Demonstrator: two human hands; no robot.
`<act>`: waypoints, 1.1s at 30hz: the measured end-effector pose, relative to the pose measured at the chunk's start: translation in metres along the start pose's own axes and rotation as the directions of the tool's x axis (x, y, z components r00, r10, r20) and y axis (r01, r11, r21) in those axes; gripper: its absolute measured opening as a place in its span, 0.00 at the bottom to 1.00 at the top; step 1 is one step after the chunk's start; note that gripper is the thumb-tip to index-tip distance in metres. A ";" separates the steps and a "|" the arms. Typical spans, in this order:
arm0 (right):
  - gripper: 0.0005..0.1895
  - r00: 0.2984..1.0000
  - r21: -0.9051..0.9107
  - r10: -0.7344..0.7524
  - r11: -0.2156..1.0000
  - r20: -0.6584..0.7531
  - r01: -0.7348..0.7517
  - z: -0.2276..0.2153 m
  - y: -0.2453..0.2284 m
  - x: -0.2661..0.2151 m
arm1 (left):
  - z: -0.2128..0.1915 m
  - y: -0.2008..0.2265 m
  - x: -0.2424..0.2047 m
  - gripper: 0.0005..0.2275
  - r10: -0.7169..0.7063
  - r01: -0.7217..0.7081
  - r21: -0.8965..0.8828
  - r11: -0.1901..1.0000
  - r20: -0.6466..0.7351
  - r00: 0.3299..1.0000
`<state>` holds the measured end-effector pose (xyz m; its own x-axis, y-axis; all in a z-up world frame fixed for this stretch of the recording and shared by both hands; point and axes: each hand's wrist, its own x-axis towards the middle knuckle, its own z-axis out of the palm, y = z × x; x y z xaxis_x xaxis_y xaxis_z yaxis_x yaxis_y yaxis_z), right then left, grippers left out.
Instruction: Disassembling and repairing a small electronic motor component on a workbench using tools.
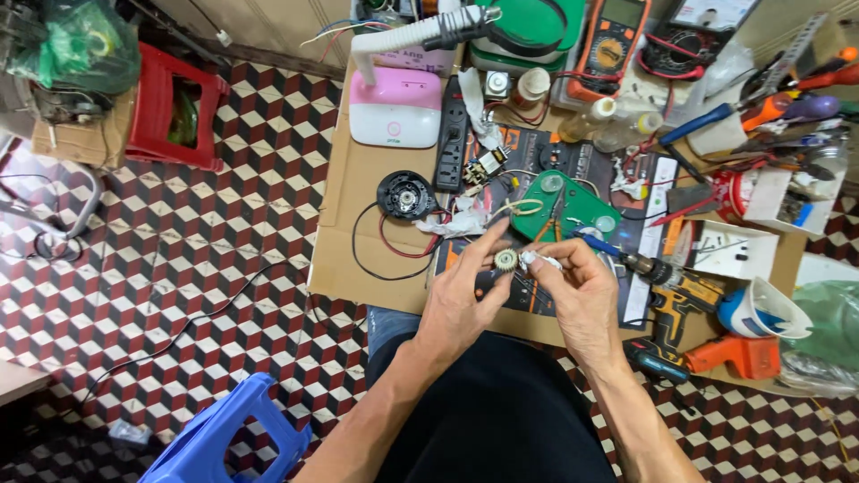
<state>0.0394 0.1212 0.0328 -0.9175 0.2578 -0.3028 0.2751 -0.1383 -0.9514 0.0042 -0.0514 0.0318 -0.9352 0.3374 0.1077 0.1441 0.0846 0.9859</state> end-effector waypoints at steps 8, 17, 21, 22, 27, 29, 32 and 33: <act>0.05 0.980 -0.001 0.176 0.984 0.097 -0.176 0.058 0.050 -0.001 | -0.050 -0.030 -0.026 0.22 -0.238 0.237 0.205 0.949 -0.021 0.971; 0.05 0.976 0.130 0.217 0.968 -0.003 -0.215 0.122 0.077 0.009 | -0.122 -0.074 -0.005 0.17 -0.336 0.329 0.088 0.940 0.082 0.938; 0.04 0.963 0.298 0.148 0.951 -0.223 -0.078 0.139 0.087 0.004 | -0.154 -0.126 0.035 0.15 -0.260 0.225 0.304 0.926 0.078 0.963; 0.04 0.958 0.308 0.155 0.948 -0.240 -0.076 0.137 0.095 -0.002 | -0.157 -0.140 0.044 0.15 -0.262 0.221 0.308 0.925 0.099 0.960; 0.05 0.792 0.233 0.247 0.963 -0.559 -0.136 0.117 0.131 -0.035 | -0.161 -0.180 0.082 0.14 -0.290 0.154 0.505 0.849 0.202 0.936; 0.06 0.754 0.199 0.277 0.960 -0.595 -0.196 0.102 0.160 -0.042 | -0.161 -0.185 0.088 0.15 -0.304 0.149 0.509 0.848 0.236 0.923; 0.06 0.708 0.178 0.324 0.945 -0.628 -0.274 0.087 0.180 -0.038 | -0.159 -0.186 0.095 0.15 -0.317 0.123 0.541 0.832 0.281 0.906; 0.06 0.698 0.187 0.340 0.939 -0.630 -0.289 0.082 0.183 -0.033 | -0.158 -0.186 0.097 0.14 -0.315 0.100 0.567 0.817 0.296 0.902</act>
<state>0.0965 0.0090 -0.1268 -0.3661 0.7352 -0.5706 0.4699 -0.3832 -0.7952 -0.1647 -0.1824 -0.1207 -0.7930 0.5550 -0.2514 0.2083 0.6347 0.7442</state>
